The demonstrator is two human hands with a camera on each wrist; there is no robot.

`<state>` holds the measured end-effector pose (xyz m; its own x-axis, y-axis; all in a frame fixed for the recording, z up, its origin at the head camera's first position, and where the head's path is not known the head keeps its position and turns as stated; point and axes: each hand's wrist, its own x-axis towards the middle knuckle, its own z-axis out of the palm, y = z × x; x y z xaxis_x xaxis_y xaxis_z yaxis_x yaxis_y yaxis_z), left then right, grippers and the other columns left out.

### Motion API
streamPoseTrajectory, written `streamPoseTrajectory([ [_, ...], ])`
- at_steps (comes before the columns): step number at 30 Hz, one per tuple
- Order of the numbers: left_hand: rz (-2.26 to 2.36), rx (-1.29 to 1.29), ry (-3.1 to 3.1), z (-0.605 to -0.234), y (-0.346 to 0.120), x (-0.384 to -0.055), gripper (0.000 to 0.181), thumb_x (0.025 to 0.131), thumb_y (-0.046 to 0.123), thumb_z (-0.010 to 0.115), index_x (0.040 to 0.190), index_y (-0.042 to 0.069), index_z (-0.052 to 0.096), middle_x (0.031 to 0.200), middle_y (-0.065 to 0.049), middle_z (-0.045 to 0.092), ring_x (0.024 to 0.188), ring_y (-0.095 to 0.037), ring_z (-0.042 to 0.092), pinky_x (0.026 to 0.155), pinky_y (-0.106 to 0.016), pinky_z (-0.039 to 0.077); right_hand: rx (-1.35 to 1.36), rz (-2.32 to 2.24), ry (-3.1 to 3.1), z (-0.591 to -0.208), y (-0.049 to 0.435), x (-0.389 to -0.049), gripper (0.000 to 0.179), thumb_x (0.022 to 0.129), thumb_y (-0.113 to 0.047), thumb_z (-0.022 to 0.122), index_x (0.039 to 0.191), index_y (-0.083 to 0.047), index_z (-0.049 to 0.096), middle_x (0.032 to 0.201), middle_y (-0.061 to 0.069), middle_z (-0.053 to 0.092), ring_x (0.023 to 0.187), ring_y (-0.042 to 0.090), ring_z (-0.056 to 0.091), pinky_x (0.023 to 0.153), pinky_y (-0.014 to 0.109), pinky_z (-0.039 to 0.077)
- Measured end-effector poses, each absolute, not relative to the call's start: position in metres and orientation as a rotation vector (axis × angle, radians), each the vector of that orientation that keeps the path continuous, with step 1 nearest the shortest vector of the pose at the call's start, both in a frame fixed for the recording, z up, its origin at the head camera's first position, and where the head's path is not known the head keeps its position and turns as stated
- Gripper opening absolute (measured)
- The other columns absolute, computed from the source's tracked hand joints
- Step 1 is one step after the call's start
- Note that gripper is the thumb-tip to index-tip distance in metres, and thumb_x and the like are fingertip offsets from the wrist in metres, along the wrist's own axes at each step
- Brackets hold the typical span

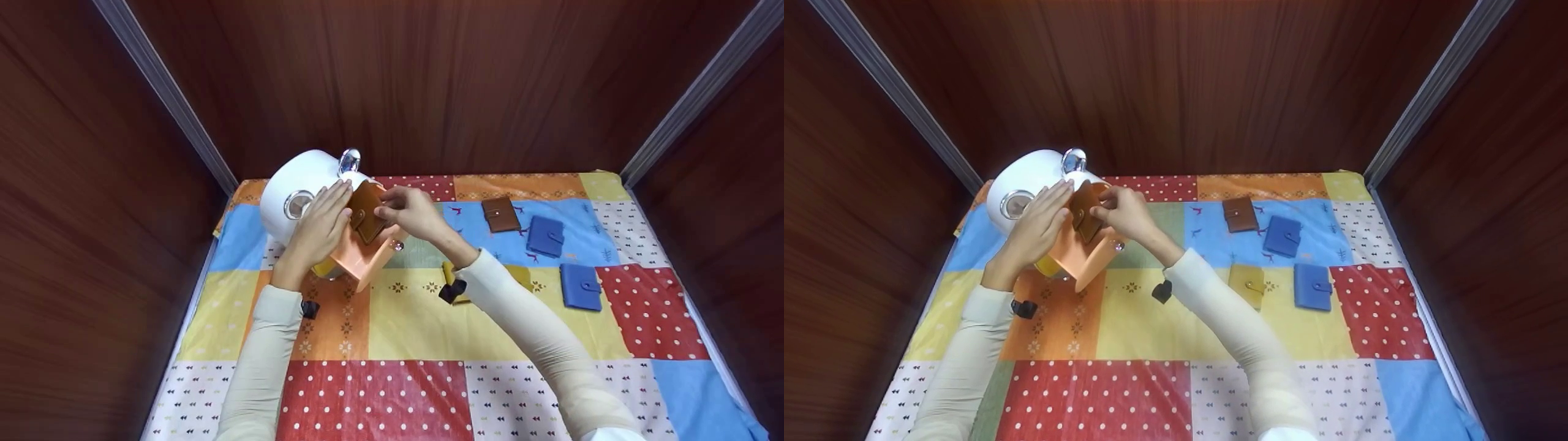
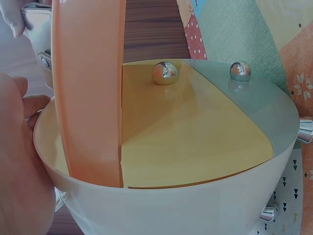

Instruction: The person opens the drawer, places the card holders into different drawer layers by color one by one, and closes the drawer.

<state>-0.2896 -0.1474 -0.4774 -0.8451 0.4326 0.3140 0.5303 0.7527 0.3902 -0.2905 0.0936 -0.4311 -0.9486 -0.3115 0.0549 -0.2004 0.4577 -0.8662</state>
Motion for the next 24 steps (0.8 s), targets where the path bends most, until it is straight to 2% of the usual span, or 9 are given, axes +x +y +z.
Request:
streamPoseTrajectory([
  [9,-0.694,-0.762,-2.755,-0.478,-0.148,-0.29,0.054,0.117,0.031,0.033,0.166,0.008,0.034,0.176,-0.006,0.029,0.166,-0.028,0.022,0.139,-0.044,0.01,-0.619,-1.34,2.661,-0.437,0.086,-0.289,0.038,0.1,-0.02,0.077,0.128,0.004,0.069,0.119,0.02,0.078,0.103,0.029,0.079,0.089,0.035,0.067],
  [17,-0.698,-0.764,-2.756,-0.477,-0.147,-0.29,0.055,0.117,0.032,0.033,0.166,0.008,0.033,0.177,-0.006,0.028,0.166,-0.028,0.022,0.139,-0.045,0.01,-0.73,-1.171,2.833,-0.437,0.083,-0.29,0.027,0.099,-0.016,0.077,0.119,0.002,0.073,0.114,0.017,0.078,0.097,0.027,0.078,0.082,0.035,0.067],
  [24,-0.703,-0.774,-2.741,-0.477,-0.147,-0.29,0.055,0.117,0.032,0.034,0.166,0.008,0.034,0.176,-0.006,0.029,0.166,-0.028,0.023,0.139,-0.044,0.01,-0.759,-1.098,2.861,-0.441,0.082,-0.29,0.027,0.1,-0.01,0.073,0.124,0.004,0.073,0.116,0.021,0.079,0.101,0.029,0.08,0.082,0.037,0.068],
])
